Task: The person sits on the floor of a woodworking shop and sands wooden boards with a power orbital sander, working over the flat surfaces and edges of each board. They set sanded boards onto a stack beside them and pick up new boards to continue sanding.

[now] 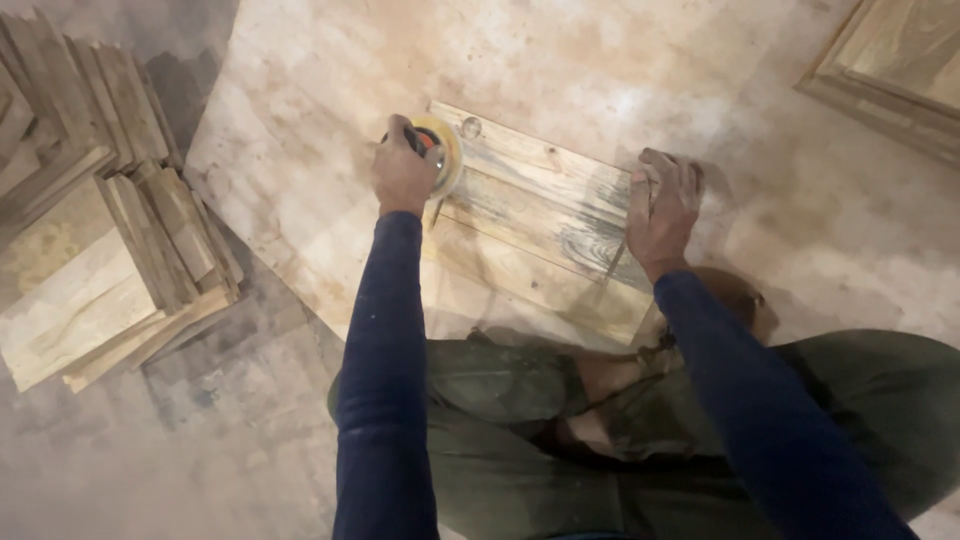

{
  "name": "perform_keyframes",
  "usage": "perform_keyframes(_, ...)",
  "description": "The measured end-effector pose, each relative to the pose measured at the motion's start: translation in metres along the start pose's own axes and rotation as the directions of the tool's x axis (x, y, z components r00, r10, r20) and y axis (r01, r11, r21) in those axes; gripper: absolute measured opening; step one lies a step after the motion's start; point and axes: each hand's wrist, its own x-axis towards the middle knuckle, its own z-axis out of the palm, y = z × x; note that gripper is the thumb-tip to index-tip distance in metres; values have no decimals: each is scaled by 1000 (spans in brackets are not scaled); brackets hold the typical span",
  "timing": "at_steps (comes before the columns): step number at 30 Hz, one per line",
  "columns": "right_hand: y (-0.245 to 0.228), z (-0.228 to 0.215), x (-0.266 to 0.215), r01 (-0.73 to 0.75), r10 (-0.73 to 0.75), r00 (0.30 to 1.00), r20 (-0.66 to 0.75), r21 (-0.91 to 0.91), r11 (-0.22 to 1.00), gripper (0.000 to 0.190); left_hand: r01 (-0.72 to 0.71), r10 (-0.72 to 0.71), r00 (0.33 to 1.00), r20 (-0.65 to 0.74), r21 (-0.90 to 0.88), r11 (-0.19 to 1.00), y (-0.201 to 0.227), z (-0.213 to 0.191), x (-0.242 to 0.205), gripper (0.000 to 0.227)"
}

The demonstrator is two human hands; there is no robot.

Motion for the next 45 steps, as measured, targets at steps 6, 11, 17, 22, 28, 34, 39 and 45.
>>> perform_keyframes(6,2,2,-2,-6,6,1000,5,4,1000,21,-68,70,995,76,-31,997,53,24,-35,49)
perform_keyframes(11,-1,1,-3,-26,28,999,-23,67,997,24,-142,155,983,94,-127,982,123,47,-89,47)
perform_keyframes(17,-4,-2,-2,-39,40,999,-7,71,997,26,-125,145,975,170,-124,984,166,21,-88,51)
perform_keyframes(22,0,0,-2,2,-2,1000,-5,47,999,26,-99,98,992,76,1,995,106,54,-36,50)
perform_keyframes(28,4,2,0,-19,19,1000,20,25,999,27,-59,62,997,-50,76,995,25,41,22,52)
perform_keyframes(34,2,4,0,-18,17,999,-30,-28,999,25,27,-28,999,-45,-14,1000,-4,0,28,48)
perform_keyframes(39,9,7,-3,-132,139,990,-35,153,979,26,-117,119,991,-60,47,992,28,25,-4,49)
perform_keyframes(45,39,-24,23,-367,637,764,-103,742,561,34,-194,193,981,-25,-82,978,118,31,-59,45)
